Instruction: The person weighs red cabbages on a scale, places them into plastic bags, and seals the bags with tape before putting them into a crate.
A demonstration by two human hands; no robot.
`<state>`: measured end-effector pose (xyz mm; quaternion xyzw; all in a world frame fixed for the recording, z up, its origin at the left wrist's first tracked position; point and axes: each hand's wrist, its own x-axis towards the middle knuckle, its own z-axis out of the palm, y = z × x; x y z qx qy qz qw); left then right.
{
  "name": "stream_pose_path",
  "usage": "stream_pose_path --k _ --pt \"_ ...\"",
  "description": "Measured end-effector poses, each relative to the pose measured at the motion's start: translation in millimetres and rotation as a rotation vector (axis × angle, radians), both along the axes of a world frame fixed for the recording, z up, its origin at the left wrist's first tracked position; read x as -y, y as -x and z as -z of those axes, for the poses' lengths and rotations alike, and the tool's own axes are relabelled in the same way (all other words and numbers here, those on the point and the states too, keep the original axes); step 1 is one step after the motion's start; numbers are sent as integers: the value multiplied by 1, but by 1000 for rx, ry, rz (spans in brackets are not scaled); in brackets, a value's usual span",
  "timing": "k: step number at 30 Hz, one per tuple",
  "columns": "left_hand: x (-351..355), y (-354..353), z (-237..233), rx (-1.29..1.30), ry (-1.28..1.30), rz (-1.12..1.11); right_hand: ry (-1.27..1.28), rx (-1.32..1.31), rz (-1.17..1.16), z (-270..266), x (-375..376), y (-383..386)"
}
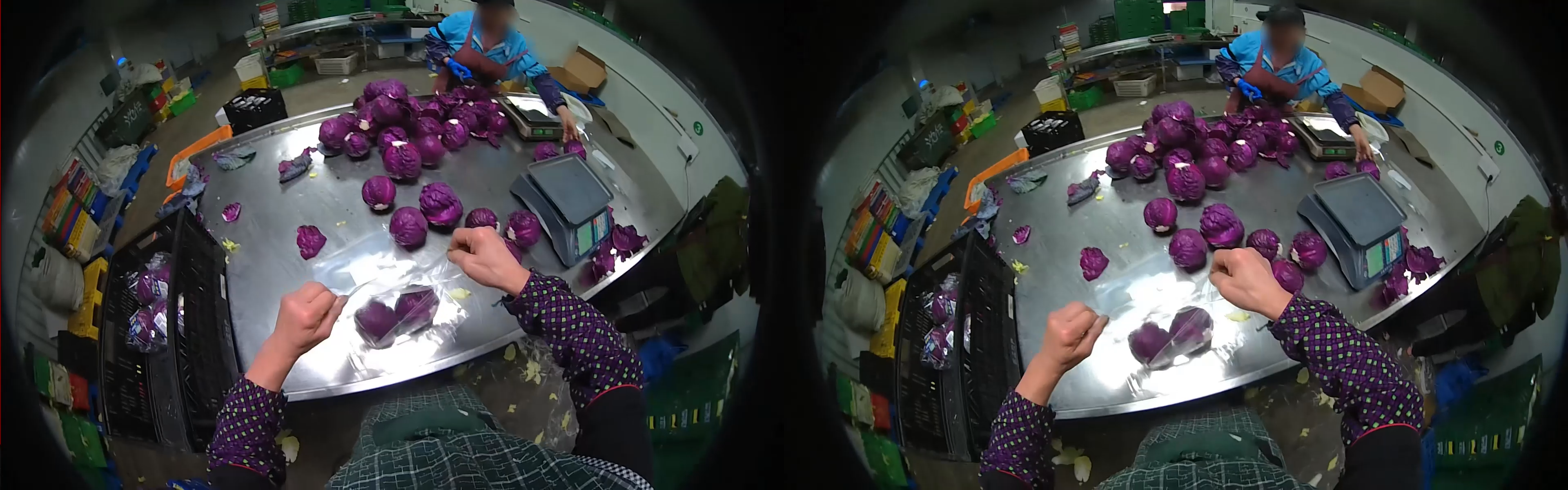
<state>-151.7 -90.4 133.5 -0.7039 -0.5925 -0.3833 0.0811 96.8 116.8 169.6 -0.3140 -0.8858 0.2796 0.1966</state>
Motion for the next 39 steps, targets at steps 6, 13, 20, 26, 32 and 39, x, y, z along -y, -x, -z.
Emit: stream_pose_path --k 6,13,20,26,32,39 --pt "75 -75 34 -148 -70 92 2 110 25 33 55 -88" --pt "131 -160 87 -2 86 179 -123 202 -197 32 105 -157" --pt "127 -162 85 -61 23 168 135 -22 -695 87 184 -64" --pt "130 -166 81 -95 51 181 241 19 -723 109 193 -69" --pt "136 -171 96 -173 99 282 80 96 -826 116 200 -116" --pt "177 -167 100 -239 190 435 30 1131 -561 206 151 -388"
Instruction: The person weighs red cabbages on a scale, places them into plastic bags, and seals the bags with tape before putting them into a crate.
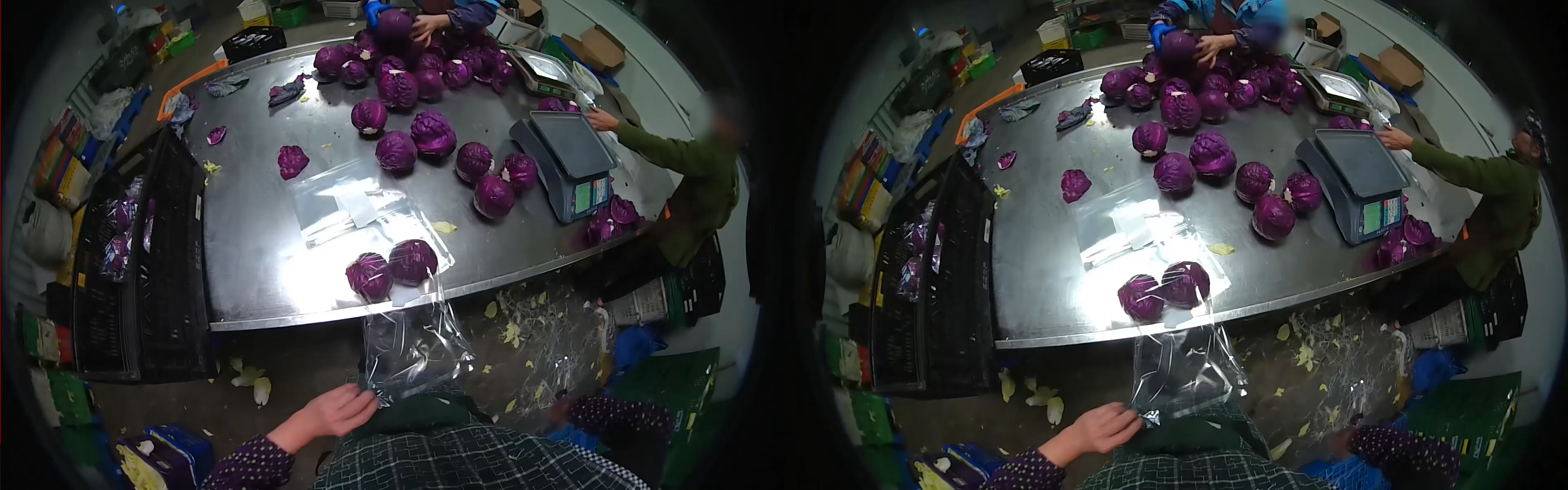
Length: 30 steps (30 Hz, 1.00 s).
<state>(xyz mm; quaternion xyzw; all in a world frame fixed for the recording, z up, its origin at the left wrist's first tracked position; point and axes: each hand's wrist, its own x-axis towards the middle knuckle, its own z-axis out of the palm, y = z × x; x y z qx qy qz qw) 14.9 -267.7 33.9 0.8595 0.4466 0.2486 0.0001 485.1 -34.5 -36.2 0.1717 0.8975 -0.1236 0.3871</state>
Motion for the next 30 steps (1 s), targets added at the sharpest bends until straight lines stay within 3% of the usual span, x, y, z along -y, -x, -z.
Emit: stream_pose_path --k 2,3,4,5,7,10,13,14,17,18,22,25,30 --pt "3 7 6 78 -25 -283 12 181 217 -15 15 9" --pt "1 12 10 111 -40 -423 -90 -389 288 -15 -1 47" --pt "-8 19 21 80 -13 -513 -197 -655 302 -41 -14 106" --pt "-24 23 26 60 55 -524 -272 -746 314 -34 -30 147" --pt "-56 20 30 -20 172 -417 -288 -1017 58 -16 -51 204" --pt "-82 19 48 40 85 -317 -159 -1048 -342 -15 -66 246" --pt "-68 31 95 456 509 -718 532 -856 768 -6 -59 251" --pt "-75 32 103 706 301 -744 921 -847 1032 2 -65 253" --pt "-103 29 65 1886 667 -813 776 -1027 1100 -19 -68 269" --pt "-108 31 52 1930 692 -903 690 -1153 1095 -36 -70 281" --pt "-134 42 45 1649 287 -1066 760 -1319 1103 -60 -94 330" --pt "-155 58 40 1664 287 -1036 609 -1332 1287 -55 -103 356" --pt "-174 83 60 1703 331 -1261 187 -1266 1359 -30 -115 355"
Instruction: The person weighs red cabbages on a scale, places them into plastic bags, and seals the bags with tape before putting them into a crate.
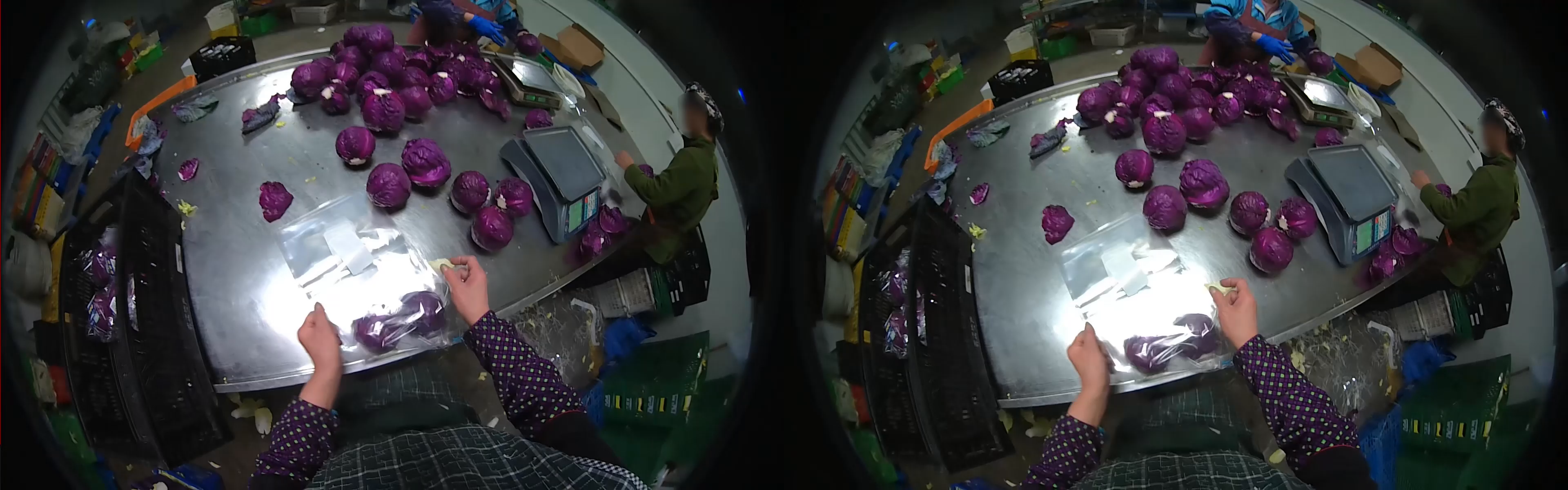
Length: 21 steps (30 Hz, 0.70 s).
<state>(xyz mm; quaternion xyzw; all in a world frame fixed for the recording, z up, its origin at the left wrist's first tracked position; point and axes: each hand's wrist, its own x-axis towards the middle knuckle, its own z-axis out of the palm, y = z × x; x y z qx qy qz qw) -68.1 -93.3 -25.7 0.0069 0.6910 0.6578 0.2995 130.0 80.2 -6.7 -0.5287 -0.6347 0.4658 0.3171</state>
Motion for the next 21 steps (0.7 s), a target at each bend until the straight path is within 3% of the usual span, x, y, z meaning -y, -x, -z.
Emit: stream_pose_path --k 3,5,6,9,10,11,14,16,19,20,21 --pt "24 18 11 34 138 112 -22 66 29 21 -5 -12" --pt "16 18 -8 77 25 100 -6 23 -24 40 -1 -16" --pt "15 17 -15 97 -30 90 115 -82 -31 18 2 -8" --pt "25 3 -23 48 -238 263 47 -57 -98 3 0 1" --pt "29 -4 -32 -103 -201 386 45 -40 -117 0 -1 2" --pt "23 -20 -42 -225 -145 344 43 -25 -132 -2 -1 2" --pt "8 -23 -37 -219 54 202 78 13 -147 0 -5 3" --pt "4 -13 -16 -177 130 152 78 95 -165 20 -7 -6" --pt "22 -15 42 -62 358 316 18 240 -212 59 -4 -26" --pt "25 -4 48 -297 559 491 -7 254 -219 59 -9 -26" --pt "27 -8 34 -489 605 507 -9 281 -229 58 -2 -32"
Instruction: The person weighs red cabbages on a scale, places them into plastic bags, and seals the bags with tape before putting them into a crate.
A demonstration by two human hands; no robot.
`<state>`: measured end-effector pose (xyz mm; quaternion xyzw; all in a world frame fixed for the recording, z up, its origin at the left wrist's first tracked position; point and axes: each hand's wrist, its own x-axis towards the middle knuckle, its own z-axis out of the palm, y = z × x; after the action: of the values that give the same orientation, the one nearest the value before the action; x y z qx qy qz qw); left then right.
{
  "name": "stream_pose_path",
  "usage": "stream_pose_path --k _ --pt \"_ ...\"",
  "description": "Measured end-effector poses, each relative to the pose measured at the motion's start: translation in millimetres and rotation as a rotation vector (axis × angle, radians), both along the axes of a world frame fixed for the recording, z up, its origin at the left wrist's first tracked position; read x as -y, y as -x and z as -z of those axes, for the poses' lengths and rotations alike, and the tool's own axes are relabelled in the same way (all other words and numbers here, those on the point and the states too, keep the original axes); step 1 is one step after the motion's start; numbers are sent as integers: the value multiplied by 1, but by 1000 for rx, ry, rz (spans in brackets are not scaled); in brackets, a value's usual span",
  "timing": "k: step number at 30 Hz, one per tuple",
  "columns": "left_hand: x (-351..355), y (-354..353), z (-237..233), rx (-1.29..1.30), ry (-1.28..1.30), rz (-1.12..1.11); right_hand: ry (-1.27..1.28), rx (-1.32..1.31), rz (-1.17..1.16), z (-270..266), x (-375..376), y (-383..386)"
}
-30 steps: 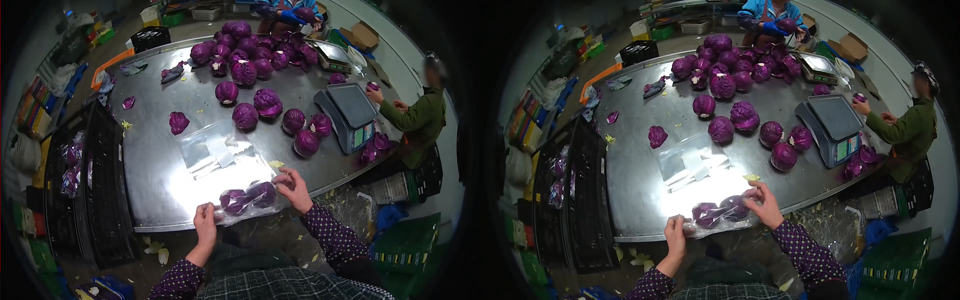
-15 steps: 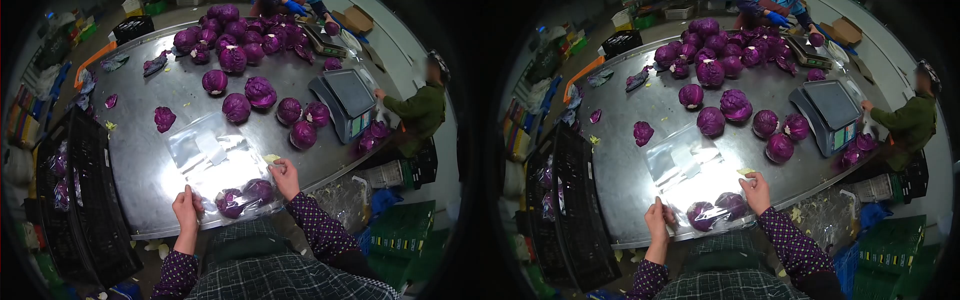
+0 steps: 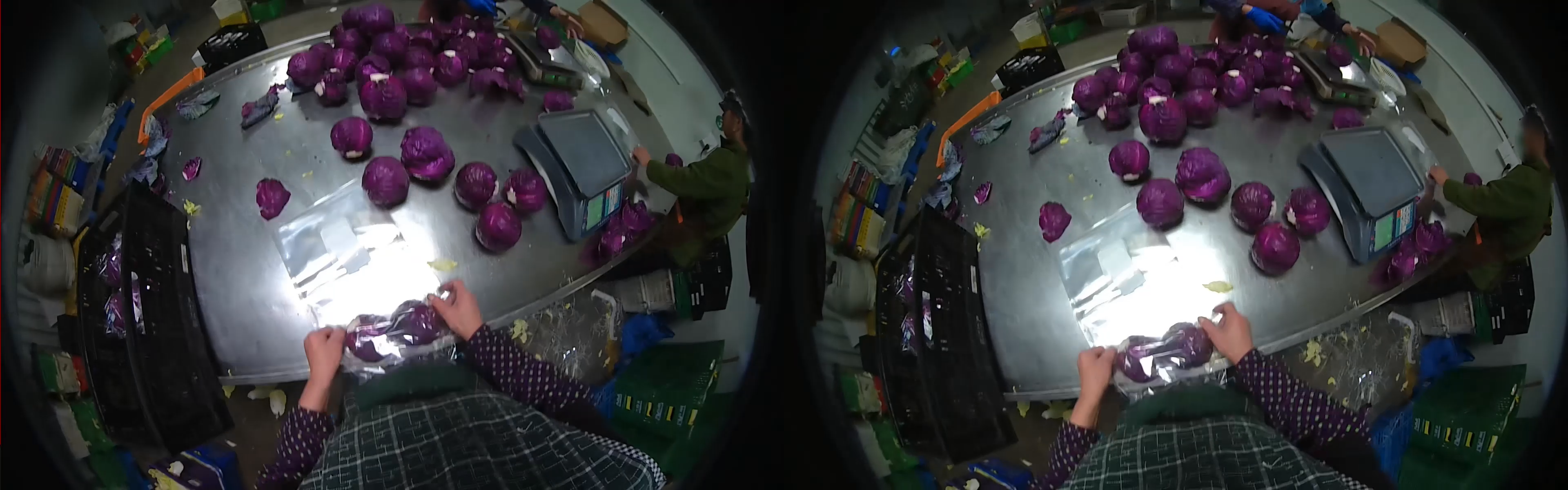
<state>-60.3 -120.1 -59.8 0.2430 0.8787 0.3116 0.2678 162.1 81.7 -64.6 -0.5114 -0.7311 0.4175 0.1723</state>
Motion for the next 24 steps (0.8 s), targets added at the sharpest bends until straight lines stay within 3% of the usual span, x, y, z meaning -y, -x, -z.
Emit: stream_pose_path --k 1,2,3,4,6,8,11,12,13,14,15,16,17,19,20,21,22,24 --pt "-5 -3 -25 -185 2 67 31 153 -49 -39 -3 4" --pt "-17 0 -39 -382 -16 132 -244 62 -134 -54 -11 5" --pt "-17 12 -32 -675 -285 247 -514 -25 -219 -63 -17 4" --pt "-27 9 -54 -630 -358 401 -773 -108 -308 -72 -18 1" --pt "-46 -2 -96 -532 -498 704 -663 -92 -526 -75 -8 4" --pt "-54 -17 -86 -116 -281 972 -508 -34 -824 -50 9 14" --pt "-37 -15 -43 -156 -568 874 -488 -163 -726 -26 9 15" --pt "-31 -15 -36 -289 -556 862 -388 -196 -686 -26 11 18" --pt "-30 -15 -28 -285 -499 827 -443 -223 -720 -21 5 20" --pt "-32 -18 -21 -267 -391 723 -240 -233 -610 -43 14 28" --pt "-41 -12 -20 -128 -311 684 -104 -167 -504 -21 6 33" --pt "-57 -3 -26 106 -227 602 224 -23 -471 15 -26 35" --pt "-76 17 -24 362 -94 601 -465 235 -1110 72 -86 40" --pt "-83 44 -37 814 -145 432 958 -282 -426 48 -111 47" --pt "-72 43 -47 1005 -328 258 1090 -265 -462 5 -117 53" --pt "-57 46 -74 1077 -390 177 940 -486 -469 -38 -106 58" --pt "-43 50 -101 1148 -454 96 1080 -447 -658 -114 -92 74" --pt "-20 63 -135 1147 -624 -2 802 -623 -425 -151 -56 116"
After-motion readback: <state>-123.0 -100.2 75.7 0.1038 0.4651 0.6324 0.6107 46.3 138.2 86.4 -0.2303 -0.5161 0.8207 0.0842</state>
